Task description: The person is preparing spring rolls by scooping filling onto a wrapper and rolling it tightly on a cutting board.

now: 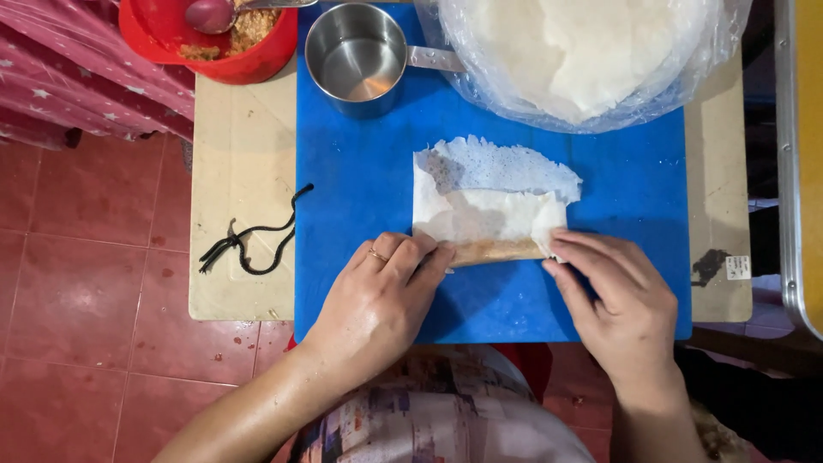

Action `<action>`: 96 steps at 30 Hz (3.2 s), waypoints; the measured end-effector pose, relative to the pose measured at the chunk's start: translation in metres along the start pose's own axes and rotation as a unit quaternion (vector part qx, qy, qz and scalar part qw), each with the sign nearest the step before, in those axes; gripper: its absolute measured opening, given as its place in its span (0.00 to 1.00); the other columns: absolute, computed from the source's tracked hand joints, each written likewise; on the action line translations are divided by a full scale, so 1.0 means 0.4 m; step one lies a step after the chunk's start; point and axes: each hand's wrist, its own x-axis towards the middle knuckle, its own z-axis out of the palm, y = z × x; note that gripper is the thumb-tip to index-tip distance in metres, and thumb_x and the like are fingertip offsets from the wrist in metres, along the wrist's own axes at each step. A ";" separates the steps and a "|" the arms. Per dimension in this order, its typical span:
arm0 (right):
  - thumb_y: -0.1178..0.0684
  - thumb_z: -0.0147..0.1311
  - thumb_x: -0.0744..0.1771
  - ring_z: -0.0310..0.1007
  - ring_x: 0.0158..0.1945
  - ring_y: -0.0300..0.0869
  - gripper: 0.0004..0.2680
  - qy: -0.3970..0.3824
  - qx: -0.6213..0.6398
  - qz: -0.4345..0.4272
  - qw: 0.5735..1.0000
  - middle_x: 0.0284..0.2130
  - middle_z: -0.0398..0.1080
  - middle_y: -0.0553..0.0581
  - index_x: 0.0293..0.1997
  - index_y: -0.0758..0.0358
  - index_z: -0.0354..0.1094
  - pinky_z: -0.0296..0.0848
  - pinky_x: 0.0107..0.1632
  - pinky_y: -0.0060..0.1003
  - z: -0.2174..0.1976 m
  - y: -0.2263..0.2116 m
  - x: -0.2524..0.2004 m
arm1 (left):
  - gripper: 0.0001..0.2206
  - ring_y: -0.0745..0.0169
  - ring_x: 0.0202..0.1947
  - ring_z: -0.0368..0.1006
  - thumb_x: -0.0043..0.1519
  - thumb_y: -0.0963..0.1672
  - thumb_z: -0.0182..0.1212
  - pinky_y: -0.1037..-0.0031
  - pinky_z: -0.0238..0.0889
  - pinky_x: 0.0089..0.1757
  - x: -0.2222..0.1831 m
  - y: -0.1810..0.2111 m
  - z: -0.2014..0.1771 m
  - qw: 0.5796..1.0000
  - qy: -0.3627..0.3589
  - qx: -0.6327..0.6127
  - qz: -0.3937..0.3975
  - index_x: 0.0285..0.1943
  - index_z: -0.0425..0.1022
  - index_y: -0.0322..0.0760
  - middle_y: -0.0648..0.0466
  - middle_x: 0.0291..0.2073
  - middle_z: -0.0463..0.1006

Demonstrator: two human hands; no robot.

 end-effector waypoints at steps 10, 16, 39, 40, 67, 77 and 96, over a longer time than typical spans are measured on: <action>0.62 0.62 0.68 0.78 0.45 0.47 0.06 -0.108 -0.075 -0.122 0.984 0.46 0.78 0.59 0.48 0.69 0.78 0.79 0.52 0.41 -0.049 0.026 0.059 | 0.14 0.45 0.38 0.66 0.63 0.35 0.50 0.59 0.65 0.40 0.022 -0.012 -0.023 0.998 -0.053 -0.002 0.017 0.57 0.73 0.31 0.45 0.43 0.69; 0.57 0.59 0.69 0.76 0.45 0.43 0.08 -0.124 -0.080 -0.042 0.988 0.49 0.70 0.59 0.53 0.59 0.77 0.78 0.40 0.40 -0.048 0.045 0.037 | 0.12 0.37 0.54 0.70 0.64 0.36 0.53 0.55 0.68 0.49 0.021 -0.012 -0.022 0.999 -0.017 -0.036 0.007 0.55 0.75 0.30 0.38 0.54 0.71; 0.57 0.59 0.66 0.76 0.54 0.47 0.07 -0.202 -0.053 -0.114 0.971 0.54 0.75 0.57 0.47 0.61 0.78 0.77 0.57 0.44 -0.062 0.082 0.084 | 0.13 0.45 0.41 0.68 0.63 0.38 0.52 0.59 0.64 0.39 0.041 -0.034 -0.028 0.997 -0.074 -0.031 0.014 0.55 0.76 0.34 0.47 0.42 0.73; 0.55 0.59 0.66 0.77 0.50 0.47 0.06 -0.219 -0.062 -0.111 0.967 0.54 0.75 0.55 0.46 0.58 0.78 0.78 0.52 0.43 -0.065 0.087 0.089 | 0.14 0.44 0.39 0.69 0.64 0.38 0.52 0.57 0.66 0.41 0.043 -0.037 -0.028 0.994 -0.093 -0.050 0.009 0.56 0.76 0.33 0.45 0.43 0.74; 0.48 0.61 0.64 0.79 0.48 0.37 0.13 -0.359 -0.029 0.093 0.928 0.48 0.73 0.46 0.54 0.48 0.74 0.77 0.45 0.39 -0.063 0.140 0.203 | 0.18 0.49 0.42 0.80 0.61 0.41 0.63 0.59 0.75 0.39 0.104 -0.058 -0.026 0.941 -0.045 -0.213 -0.258 0.58 0.65 0.33 0.44 0.53 0.66; 0.55 0.63 0.66 0.74 0.42 0.40 0.04 -0.208 0.028 -0.015 0.978 0.41 0.71 0.51 0.43 0.53 0.78 0.74 0.35 0.32 -0.041 0.167 0.130 | 0.04 0.47 0.38 0.74 0.64 0.39 0.60 0.61 0.69 0.41 0.091 -0.076 0.007 0.981 -0.004 -0.130 -0.145 0.45 0.73 0.35 0.50 0.37 0.76; 0.59 0.59 0.67 0.73 0.43 0.48 0.13 -0.217 -0.068 -0.188 0.956 0.46 0.73 0.55 0.58 0.55 0.74 0.80 0.47 0.42 -0.058 0.140 0.117 | 0.06 0.44 0.38 0.71 0.69 0.38 0.51 0.59 0.68 0.38 0.062 -0.091 -0.051 0.995 -0.072 -0.057 0.038 0.48 0.73 0.29 0.45 0.42 0.73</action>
